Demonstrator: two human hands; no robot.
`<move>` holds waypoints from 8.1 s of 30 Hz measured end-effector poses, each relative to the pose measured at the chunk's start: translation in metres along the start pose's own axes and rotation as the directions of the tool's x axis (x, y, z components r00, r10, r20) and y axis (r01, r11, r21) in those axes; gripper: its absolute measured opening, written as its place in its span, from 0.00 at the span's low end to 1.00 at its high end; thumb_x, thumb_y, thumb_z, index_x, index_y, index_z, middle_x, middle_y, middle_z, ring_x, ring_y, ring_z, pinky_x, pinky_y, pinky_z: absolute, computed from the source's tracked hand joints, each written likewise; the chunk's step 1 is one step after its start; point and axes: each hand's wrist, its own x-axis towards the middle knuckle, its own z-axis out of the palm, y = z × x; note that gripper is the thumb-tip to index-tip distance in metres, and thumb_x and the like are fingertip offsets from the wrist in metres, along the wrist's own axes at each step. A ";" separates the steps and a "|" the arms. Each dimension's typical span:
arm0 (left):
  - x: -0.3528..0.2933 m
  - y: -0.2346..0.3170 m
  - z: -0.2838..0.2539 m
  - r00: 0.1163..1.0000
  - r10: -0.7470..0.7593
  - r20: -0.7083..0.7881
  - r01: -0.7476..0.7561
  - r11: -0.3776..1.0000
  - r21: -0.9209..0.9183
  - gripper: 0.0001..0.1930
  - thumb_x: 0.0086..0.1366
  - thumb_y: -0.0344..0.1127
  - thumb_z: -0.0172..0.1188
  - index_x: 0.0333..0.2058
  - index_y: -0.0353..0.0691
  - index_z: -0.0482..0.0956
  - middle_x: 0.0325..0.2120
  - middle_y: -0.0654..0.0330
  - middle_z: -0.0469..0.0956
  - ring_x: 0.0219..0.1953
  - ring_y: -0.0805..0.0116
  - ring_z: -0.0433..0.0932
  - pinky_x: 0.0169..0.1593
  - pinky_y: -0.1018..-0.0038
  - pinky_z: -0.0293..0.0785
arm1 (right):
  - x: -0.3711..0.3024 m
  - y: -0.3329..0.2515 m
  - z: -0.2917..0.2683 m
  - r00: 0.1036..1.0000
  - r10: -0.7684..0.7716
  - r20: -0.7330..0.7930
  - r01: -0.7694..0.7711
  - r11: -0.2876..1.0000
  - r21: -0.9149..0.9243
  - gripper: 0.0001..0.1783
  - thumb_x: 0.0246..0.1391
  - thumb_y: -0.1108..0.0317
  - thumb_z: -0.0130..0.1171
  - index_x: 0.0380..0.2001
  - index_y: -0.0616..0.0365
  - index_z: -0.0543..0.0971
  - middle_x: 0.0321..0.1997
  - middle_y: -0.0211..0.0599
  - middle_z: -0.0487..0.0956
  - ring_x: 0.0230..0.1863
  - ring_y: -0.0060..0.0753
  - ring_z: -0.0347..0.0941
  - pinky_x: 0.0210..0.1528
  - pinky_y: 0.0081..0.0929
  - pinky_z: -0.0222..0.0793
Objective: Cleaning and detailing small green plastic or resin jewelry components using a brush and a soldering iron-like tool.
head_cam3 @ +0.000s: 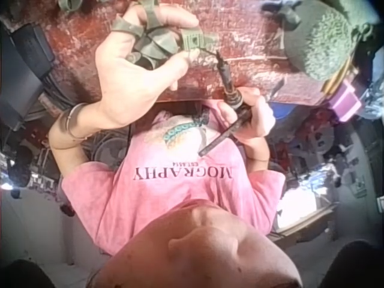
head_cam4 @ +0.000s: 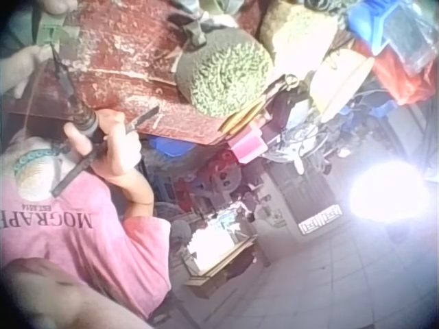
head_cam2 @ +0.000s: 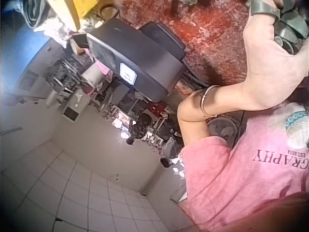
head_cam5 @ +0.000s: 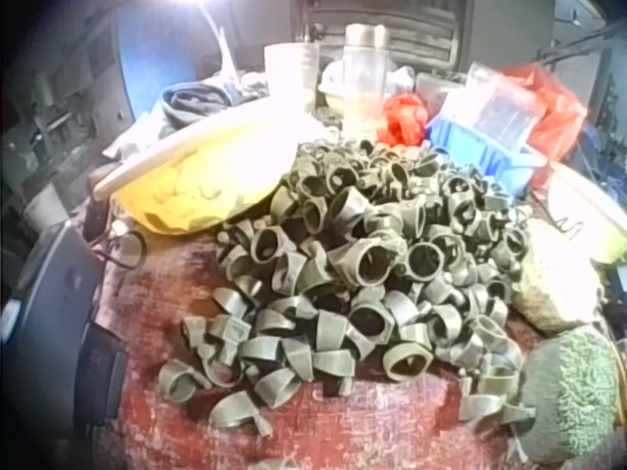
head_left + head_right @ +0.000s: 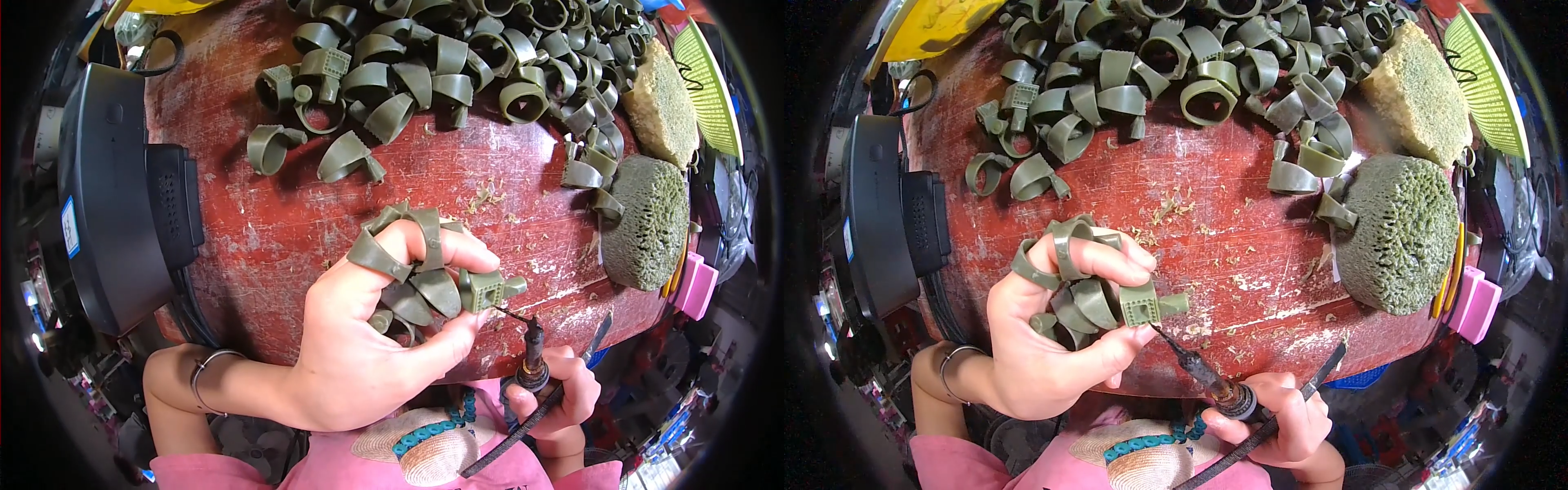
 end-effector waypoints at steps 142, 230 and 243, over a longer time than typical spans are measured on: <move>0.001 0.004 0.000 0.999 -0.036 0.025 0.033 0.992 0.125 0.17 0.46 0.15 0.58 0.38 0.31 0.71 0.35 0.59 0.72 0.35 0.76 0.72 0.40 0.79 0.72 | 0.004 0.001 0.007 0.995 0.019 -0.093 -0.015 0.999 0.045 0.21 0.35 0.65 0.69 0.24 0.63 0.67 0.16 0.39 0.74 0.14 0.28 0.72 0.15 0.19 0.65; 0.001 0.000 -0.001 0.985 -0.030 0.168 0.057 0.986 -0.157 0.16 0.50 0.23 0.62 0.39 0.36 0.72 0.36 0.63 0.72 0.39 0.78 0.69 0.44 0.80 0.65 | 0.012 -0.010 0.012 0.897 0.376 -0.234 -0.136 0.737 0.662 0.20 0.49 0.64 0.57 0.37 0.65 0.60 0.26 0.49 0.74 0.21 0.26 0.71 0.25 0.22 0.68; 0.003 0.010 -0.002 0.964 0.209 0.163 -0.249 0.924 0.290 0.17 0.47 0.22 0.62 0.39 0.37 0.76 0.32 0.57 0.76 0.32 0.69 0.75 0.36 0.77 0.71 | 0.029 -0.008 0.018 0.965 0.098 -0.242 0.051 0.838 0.544 0.28 0.41 0.55 0.60 0.35 0.69 0.63 0.29 0.51 0.74 0.28 0.38 0.73 0.28 0.27 0.66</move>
